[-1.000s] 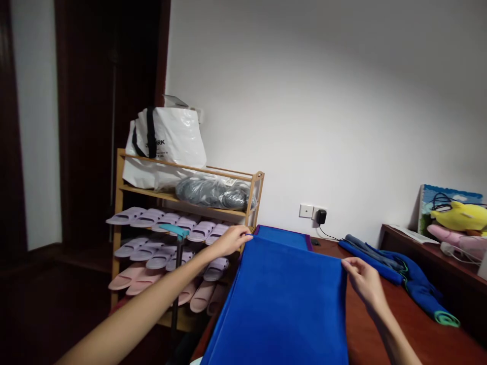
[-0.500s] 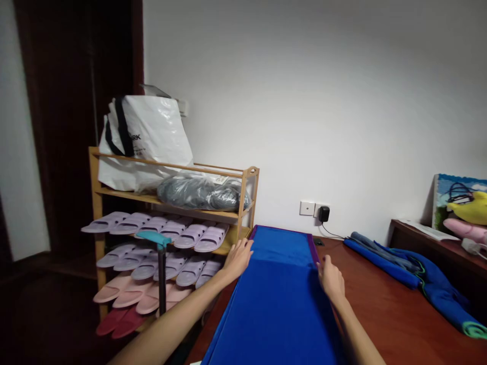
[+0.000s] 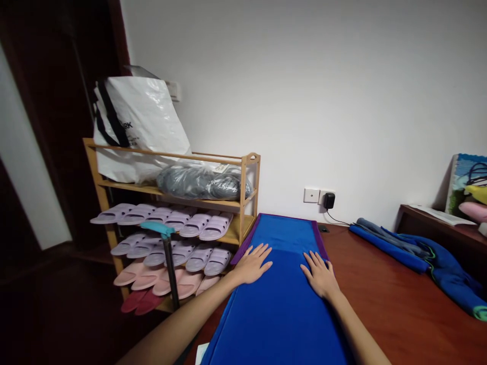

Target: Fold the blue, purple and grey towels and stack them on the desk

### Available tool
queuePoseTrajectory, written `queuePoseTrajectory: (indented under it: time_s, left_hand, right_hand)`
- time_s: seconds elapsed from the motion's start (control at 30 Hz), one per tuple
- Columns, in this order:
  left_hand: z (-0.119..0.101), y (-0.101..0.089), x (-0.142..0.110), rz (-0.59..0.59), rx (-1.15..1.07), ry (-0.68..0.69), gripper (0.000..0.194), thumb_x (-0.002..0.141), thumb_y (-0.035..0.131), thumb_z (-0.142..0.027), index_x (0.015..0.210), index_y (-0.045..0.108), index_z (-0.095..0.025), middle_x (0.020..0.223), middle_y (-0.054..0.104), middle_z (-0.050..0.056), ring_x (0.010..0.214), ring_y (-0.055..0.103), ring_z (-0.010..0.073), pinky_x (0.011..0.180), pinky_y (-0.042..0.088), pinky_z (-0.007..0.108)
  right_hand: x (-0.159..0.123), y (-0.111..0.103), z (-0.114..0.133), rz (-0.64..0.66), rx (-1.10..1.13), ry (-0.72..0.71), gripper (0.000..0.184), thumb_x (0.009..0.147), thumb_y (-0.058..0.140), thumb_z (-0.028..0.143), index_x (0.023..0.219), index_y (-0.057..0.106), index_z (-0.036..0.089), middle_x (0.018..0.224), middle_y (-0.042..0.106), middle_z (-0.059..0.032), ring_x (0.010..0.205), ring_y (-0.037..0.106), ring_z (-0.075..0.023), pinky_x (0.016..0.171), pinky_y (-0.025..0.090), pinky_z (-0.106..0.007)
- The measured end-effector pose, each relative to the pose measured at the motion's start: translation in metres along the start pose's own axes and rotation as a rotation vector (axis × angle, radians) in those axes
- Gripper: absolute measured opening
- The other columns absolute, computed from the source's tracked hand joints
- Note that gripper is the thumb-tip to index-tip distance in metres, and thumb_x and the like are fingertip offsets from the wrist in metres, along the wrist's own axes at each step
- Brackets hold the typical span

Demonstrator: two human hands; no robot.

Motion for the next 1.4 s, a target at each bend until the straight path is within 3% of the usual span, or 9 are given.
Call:
queuePoseTrajectory:
  time_s: [0.43,0.73,0.9,1.23,1.4]
  left_hand:
    - [-0.007,-0.003,-0.013,-0.004,0.000,0.002,0.062,0.095,0.018,-0.057,0.146,0.024,-0.023,0.152,0.021,0.005,0.140,0.014,0.0236,0.110,0.010,0.049]
    - [-0.021,-0.005,-0.036,0.027,-0.016,0.019,0.062,0.095,0.017,-0.058,0.147,0.023,-0.024,0.153,0.019,0.004,0.140,0.010,0.0239,0.110,0.008,0.049]
    - [-0.038,-0.019,-0.070,0.029,-0.032,0.040,0.057,0.096,0.021,-0.054,0.146,0.024,-0.026,0.152,0.021,0.003,0.140,0.012,0.0229,0.111,0.009,0.046]
    - [-0.082,-0.036,-0.173,0.038,-0.056,0.063,0.056,0.096,0.030,-0.053,0.146,0.023,-0.029,0.152,0.020,0.003,0.139,0.014,0.0259,0.111,0.015,0.049]
    - [-0.091,-0.046,-0.199,0.045,-0.133,0.090,0.057,0.096,0.034,-0.050,0.147,0.019,-0.031,0.152,0.022,0.002,0.138,0.019,0.0258,0.111,0.017,0.048]
  right_hand:
    - [-0.012,0.000,0.003,-0.008,-0.058,0.021,0.064,0.087,0.015,0.065,0.142,0.025,0.035,0.150,0.024,0.0012,0.139,0.018,-0.0215,0.110,0.017,-0.053]
    - [-0.044,-0.004,0.008,0.008,-0.056,0.034,0.065,0.087,0.014,0.065,0.143,0.024,0.034,0.151,0.022,0.0024,0.140,0.015,-0.0207,0.111,0.014,-0.053]
    - [-0.085,-0.008,0.022,-0.001,-0.063,0.046,0.064,0.088,0.013,0.064,0.144,0.020,0.034,0.151,0.018,0.0036,0.140,0.013,-0.0205,0.111,0.015,-0.053]
    - [-0.187,-0.020,0.049,-0.045,-0.026,-0.020,0.059,0.088,0.021,0.062,0.143,0.014,0.040,0.151,0.018,0.0066,0.139,0.017,-0.0213,0.110,0.021,-0.052]
    - [-0.218,-0.015,0.045,-0.089,-0.017,-0.043,0.059,0.088,0.030,0.060,0.142,0.014,0.044,0.150,0.021,0.0059,0.138,0.022,-0.0239,0.106,0.028,-0.052]
Point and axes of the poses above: each hand's wrist, its own x-axis towards the middle knuckle, its own y-axis out of the palm, z = x × y, the point moved 5 cm from there along x, towards the middle knuckle
